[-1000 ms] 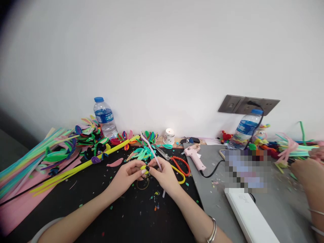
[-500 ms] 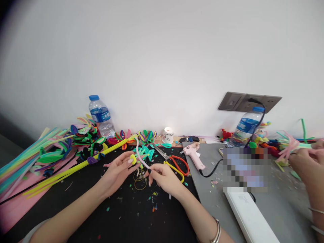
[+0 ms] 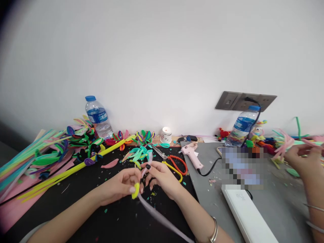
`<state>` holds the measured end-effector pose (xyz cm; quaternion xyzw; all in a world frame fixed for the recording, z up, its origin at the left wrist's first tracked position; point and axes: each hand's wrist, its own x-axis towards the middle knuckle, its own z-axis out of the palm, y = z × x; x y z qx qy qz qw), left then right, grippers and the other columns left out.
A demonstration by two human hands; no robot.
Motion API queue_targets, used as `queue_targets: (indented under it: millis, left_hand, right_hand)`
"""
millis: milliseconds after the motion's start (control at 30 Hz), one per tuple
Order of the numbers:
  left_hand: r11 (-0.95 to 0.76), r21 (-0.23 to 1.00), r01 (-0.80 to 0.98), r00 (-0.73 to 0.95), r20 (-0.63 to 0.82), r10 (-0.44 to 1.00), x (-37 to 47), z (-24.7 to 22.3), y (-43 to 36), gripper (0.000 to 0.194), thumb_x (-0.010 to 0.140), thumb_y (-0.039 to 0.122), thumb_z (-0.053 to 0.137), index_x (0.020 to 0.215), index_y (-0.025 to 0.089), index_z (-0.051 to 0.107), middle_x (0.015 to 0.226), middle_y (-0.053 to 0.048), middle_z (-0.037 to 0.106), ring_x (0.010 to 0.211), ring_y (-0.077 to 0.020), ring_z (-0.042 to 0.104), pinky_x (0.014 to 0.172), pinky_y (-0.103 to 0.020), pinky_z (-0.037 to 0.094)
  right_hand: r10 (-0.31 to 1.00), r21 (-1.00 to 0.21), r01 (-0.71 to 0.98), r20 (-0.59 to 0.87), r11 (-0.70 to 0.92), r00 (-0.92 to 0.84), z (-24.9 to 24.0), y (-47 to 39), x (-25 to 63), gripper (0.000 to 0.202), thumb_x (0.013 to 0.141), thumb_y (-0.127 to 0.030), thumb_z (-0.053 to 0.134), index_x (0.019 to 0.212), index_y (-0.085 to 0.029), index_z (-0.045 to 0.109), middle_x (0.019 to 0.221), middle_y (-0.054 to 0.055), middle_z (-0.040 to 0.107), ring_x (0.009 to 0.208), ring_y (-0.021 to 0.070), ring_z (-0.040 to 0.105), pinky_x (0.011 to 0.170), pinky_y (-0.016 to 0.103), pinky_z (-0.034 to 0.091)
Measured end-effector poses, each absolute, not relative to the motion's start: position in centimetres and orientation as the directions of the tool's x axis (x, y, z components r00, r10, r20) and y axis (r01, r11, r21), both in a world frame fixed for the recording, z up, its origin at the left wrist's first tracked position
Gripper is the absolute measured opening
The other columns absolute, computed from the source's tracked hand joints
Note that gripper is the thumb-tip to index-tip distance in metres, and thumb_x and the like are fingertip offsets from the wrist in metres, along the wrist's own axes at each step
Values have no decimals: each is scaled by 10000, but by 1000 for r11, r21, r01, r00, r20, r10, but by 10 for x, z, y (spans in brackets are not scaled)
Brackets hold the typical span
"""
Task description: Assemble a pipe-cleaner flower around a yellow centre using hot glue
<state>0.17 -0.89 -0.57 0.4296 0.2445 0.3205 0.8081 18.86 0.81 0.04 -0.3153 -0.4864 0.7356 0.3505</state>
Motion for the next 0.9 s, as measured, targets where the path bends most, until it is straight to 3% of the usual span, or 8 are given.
queue_targets:
  millis: [67,167,333,500,667,900]
  left_hand:
    - [424,879,-218,716,-151,682,4,-5,-12,270,627,192,777,815,144,589,747,-43,683,665,-135,598,635,-244,420]
    - [358,921,-152,679,-165,715,5,-3,-11,255,643,227,762,814,145,590,760,-40,678,703,-150,601,668,-258,422]
    - [140,984,-110,396,-86,914,3,-8,0,211,693,276,718,803,157,582,723,0,630,677,-126,577,638,-233,437]
    - [61,996,-65,276,-40,960,3,-18,5,215,723,308,680,852,165,586,736,-14,646,624,-142,602,576,-255,481]
    - [-6,1000,-14,237,9,971,3,-21,4,146,723,248,670,831,168,613,714,-14,662,659,-156,621,632,-275,499]
    - [-53,995,81,219,34,975,5,-18,2,161,699,198,674,820,185,568,728,-10,662,698,-171,640,638,-278,509]
  right_hand:
    - [849,-944,-207,-119,-258,-515,-2,7,186,245,825,-366,572,850,-132,643,614,0,587,484,74,515,412,160,363]
    - [898,-945,-237,-106,-224,-427,-3,8,186,259,818,-376,572,773,-127,624,590,0,585,455,72,490,399,169,342]
    - [974,-944,-306,-58,-126,-221,1,15,195,244,819,-381,565,860,-142,596,515,-52,496,397,47,347,381,173,250]
    - [956,-976,-197,-31,-91,-290,3,13,193,247,816,-393,557,904,-165,523,426,-106,371,374,51,228,396,194,165]
    - [948,-998,56,-30,-13,-318,-1,9,186,272,821,-441,502,778,-173,497,404,-97,375,362,65,275,413,211,181]
    - [936,-990,140,-27,24,-350,-7,8,186,221,839,-379,471,739,-183,494,412,-86,403,364,72,326,412,204,221]
